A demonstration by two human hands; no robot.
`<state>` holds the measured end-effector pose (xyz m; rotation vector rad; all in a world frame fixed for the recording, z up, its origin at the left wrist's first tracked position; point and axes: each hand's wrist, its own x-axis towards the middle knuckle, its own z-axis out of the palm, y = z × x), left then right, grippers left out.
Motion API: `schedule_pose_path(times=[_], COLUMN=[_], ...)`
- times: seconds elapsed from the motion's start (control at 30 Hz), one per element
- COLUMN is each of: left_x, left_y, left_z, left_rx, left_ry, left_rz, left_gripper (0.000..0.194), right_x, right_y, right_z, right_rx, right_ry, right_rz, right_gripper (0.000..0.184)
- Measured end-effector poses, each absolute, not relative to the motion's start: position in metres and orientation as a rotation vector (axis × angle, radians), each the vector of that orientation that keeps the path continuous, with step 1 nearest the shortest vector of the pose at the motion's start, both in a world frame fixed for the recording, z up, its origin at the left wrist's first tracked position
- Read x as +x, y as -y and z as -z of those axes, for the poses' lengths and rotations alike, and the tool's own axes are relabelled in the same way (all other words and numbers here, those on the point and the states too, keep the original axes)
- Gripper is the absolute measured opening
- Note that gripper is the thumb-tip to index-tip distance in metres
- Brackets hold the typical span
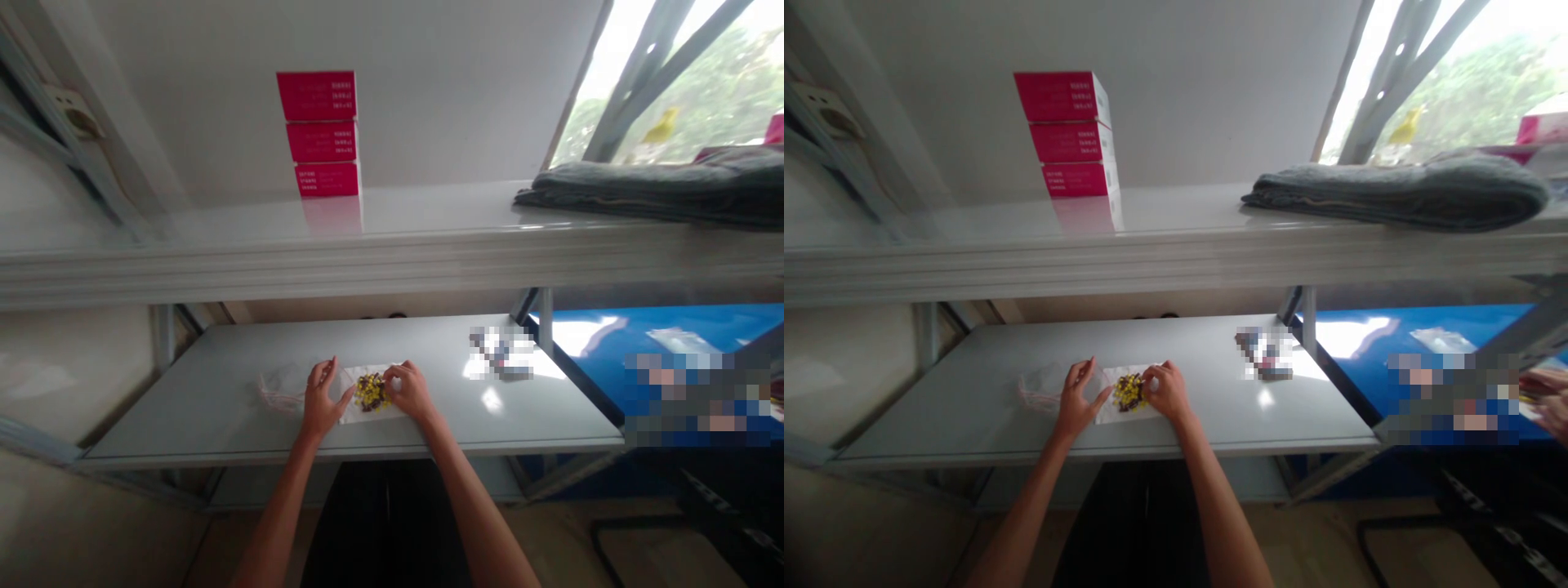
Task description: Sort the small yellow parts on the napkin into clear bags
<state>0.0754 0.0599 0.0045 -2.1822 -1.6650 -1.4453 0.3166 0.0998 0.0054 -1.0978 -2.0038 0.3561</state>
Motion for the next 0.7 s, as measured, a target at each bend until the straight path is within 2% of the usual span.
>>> schedule_pose_path(times=[0.7], left_x=[0.0746], left_y=[-0.0619], left_z=[-0.0022], left_rx=[-2.252], left_ry=[1.621], left_rz=[1.340], left_gripper=[0.070], right_x=[0.3160], right_y=[-0.1020], right_z=[-0.0029], right_rx=[-1.158], right_ry=[2.039], right_rz=[-0.275], right_gripper=[0.017])
